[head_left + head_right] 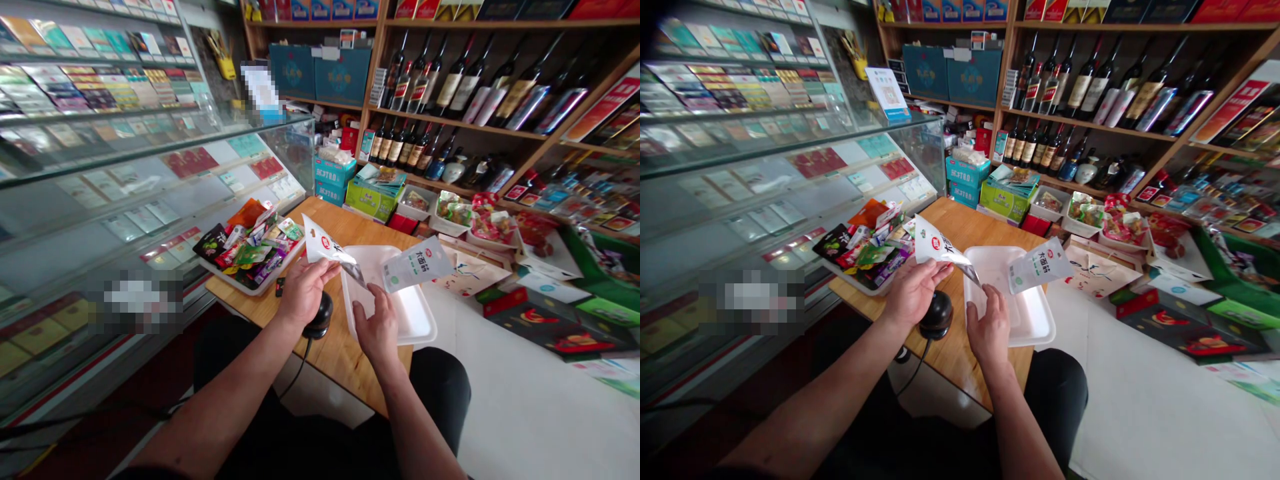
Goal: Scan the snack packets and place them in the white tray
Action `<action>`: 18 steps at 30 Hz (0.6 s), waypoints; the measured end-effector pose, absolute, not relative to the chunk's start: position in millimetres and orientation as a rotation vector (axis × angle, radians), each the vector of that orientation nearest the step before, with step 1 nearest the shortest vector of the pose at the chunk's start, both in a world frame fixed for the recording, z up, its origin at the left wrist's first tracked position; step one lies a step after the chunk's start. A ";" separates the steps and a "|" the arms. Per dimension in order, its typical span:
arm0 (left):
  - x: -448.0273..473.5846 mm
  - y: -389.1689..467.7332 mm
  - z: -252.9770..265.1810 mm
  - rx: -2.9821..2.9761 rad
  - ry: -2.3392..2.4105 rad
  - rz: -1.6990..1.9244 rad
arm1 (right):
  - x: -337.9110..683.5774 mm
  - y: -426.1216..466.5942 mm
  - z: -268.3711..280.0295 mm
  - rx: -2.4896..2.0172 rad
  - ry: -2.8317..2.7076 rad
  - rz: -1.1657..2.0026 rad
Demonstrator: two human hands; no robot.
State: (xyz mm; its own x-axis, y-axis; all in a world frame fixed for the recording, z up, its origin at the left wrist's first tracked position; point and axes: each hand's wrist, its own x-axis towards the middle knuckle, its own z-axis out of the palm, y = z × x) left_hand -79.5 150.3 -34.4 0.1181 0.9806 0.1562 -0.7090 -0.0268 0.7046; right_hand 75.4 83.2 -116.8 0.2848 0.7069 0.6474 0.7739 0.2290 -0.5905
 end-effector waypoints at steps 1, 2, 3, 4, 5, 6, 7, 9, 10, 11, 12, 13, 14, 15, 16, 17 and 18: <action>-77.6 148.6 -32.2 0.782 0.455 1.403 | 74.9 84.3 -115.7 -1.515 -1.436 -0.055; -75.8 146.7 -30.3 0.809 0.457 1.372 | 74.5 85.0 -114.4 -1.538 -1.431 -0.026; -74.0 144.6 -28.9 0.837 0.458 1.336 | 74.1 85.5 -113.0 -1.560 -1.422 0.002; -72.2 142.3 -28.1 0.864 0.456 1.301 | 73.9 85.7 -111.4 -1.584 -1.412 0.019; -70.4 139.6 -27.8 0.886 0.453 1.271 | 73.8 85.8 -109.7 -1.608 -1.404 0.025; -68.7 136.8 -28.1 0.905 0.453 1.244 | 73.7 85.7 -108.1 -1.632 -1.401 0.022; -67.0 133.7 -28.7 0.924 0.453 1.223 | 73.7 85.6 -106.7 -1.653 -1.397 0.015; -64.0 127.4 -30.2 0.978 0.456 1.198 | 73.8 85.0 -104.8 -1.689 -1.383 0.003; -63.0 124.3 -30.5 1.017 0.453 1.188 | 73.9 84.4 -104.4 -1.700 -1.372 0.004; -62.4 121.6 -30.1 1.064 0.448 1.178 | 74.1 83.7 -104.2 -1.702 -1.358 0.014; -62.4 119.5 -29.2 1.118 0.442 1.168 | 74.5 82.8 -104.0 -1.698 -1.340 0.032; -63.0 118.3 -27.7 1.173 0.439 1.160 | 75.0 81.7 -103.8 -1.692 -1.319 0.059; -64.3 118.3 -26.0 1.225 0.441 1.154 | 75.9 80.4 -103.5 -1.686 -1.296 0.099; -66.3 119.8 -24.4 1.266 0.451 1.156 | 77.0 79.1 -103.1 -1.685 -1.268 0.147; -69.1 122.9 -23.2 1.295 0.472 1.170 | 78.6 77.8 -102.5 -1.692 -1.236 0.195; -72.6 127.6 -22.7 1.307 0.507 1.200 | 80.4 76.7 -102.1 -1.707 -1.202 0.236; -76.6 133.7 -23.1 1.304 0.551 1.240 | 82.3 75.7 -101.7 -1.723 -1.172 0.269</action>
State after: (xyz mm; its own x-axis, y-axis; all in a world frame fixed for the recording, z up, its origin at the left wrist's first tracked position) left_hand -76.6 133.7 -23.1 0.3212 0.8923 0.3174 -0.3626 -0.1937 0.9116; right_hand 82.3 75.7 -101.7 0.5071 0.7990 0.3231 0.5783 -0.0374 -0.8150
